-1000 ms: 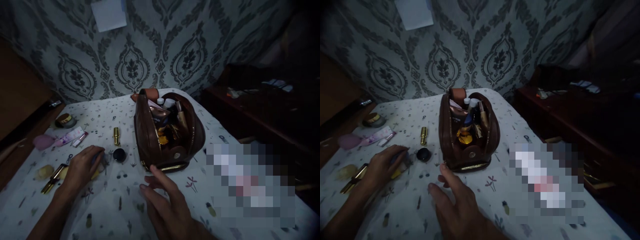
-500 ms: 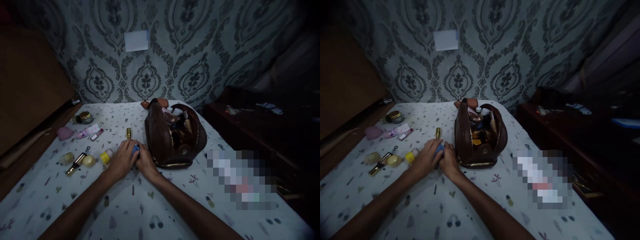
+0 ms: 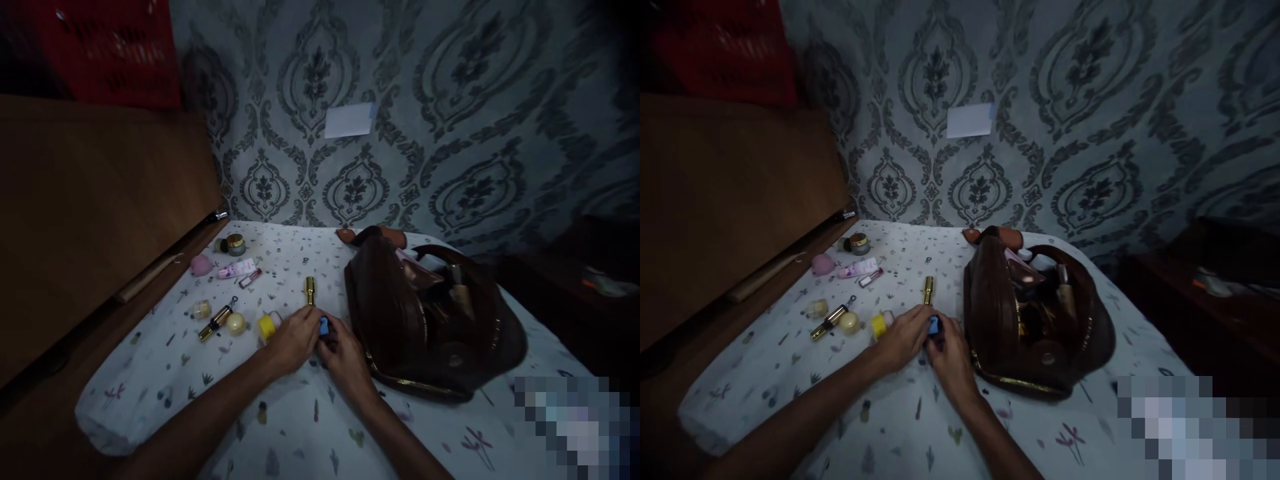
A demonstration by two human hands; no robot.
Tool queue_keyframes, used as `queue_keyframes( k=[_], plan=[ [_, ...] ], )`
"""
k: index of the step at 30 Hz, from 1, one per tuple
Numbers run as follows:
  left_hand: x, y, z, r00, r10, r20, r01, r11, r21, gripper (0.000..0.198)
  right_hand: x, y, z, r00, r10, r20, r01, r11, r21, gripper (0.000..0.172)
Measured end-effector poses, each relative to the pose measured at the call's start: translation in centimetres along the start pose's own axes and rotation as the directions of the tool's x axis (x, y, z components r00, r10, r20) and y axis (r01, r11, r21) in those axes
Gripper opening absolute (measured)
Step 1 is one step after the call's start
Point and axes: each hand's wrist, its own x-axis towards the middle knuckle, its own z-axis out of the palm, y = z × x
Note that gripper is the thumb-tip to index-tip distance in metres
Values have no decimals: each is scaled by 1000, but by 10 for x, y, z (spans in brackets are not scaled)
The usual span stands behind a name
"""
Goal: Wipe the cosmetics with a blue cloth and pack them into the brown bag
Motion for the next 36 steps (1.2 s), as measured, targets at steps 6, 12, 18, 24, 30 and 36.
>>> queue_keyframes(
  k=[6,12,18,24,30,36],
  plan=[
    [2,-10,0,999,-22,-35,26,994,109,24,-2,-5,0,999,26,21,-27,999,31,48],
    [0,-13,1,998,7,-58,1,989,145,25,-2,-9,3,1000,20,-6,-19,1000,20,48],
    [-4,-10,-4,997,40,-70,-28,986,162,26,1,-13,0,999,35,24,-35,999,8,41],
    [-6,-3,-4,980,45,-192,-60,995,-75,29,-1,-14,0,991,122,52,-130,970,206,38],
    [-4,2,-10,982,-100,-161,47,953,-300,27,0,-16,0,969,234,75,-240,844,479,46],
    [-3,2,-11,984,-96,-152,45,951,-306,22,1,-18,-1,959,267,101,-278,796,538,52]
  ],
)
